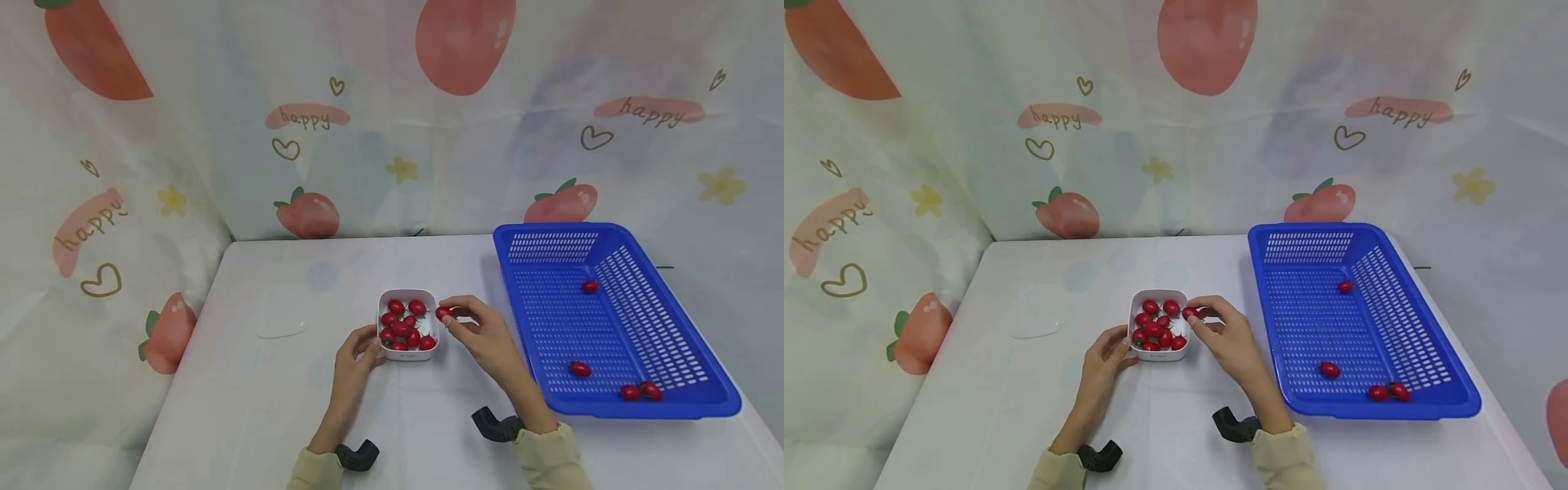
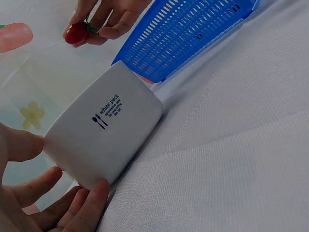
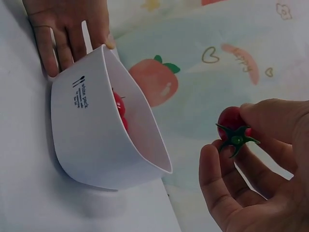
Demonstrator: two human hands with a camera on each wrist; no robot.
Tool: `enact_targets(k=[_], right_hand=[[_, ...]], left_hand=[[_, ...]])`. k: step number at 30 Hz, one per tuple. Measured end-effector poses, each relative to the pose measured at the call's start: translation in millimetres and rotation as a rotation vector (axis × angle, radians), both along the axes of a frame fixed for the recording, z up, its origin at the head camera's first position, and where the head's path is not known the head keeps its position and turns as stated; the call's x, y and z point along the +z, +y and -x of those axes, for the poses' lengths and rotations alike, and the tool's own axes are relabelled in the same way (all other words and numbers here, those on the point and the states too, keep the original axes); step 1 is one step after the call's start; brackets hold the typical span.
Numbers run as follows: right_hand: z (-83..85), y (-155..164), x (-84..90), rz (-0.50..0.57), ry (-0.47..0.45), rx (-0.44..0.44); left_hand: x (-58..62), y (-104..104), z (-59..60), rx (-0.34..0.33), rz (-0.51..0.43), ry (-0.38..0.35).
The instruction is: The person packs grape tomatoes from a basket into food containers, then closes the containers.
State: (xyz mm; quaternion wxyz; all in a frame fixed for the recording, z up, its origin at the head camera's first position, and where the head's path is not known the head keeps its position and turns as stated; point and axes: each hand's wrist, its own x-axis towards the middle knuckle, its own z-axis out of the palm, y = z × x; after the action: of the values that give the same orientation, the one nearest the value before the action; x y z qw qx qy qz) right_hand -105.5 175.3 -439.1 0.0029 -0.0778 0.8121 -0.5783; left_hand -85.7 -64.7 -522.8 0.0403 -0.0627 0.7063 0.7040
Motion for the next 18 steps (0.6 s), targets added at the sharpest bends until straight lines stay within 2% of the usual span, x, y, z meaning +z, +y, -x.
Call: enact_targets(k=[7,18], right_hand=[[9.4,-21.5,-9.6,-0.095,0.014,0.005],[28.0,-55.7,-13.5,-0.227,0.030,0.023]], left_hand=[[1.7,-0.2,0.1,-0.003,-0.008,-0.006],[8.8,-2.0,0.0,-0.011,0.005,-0.019]])
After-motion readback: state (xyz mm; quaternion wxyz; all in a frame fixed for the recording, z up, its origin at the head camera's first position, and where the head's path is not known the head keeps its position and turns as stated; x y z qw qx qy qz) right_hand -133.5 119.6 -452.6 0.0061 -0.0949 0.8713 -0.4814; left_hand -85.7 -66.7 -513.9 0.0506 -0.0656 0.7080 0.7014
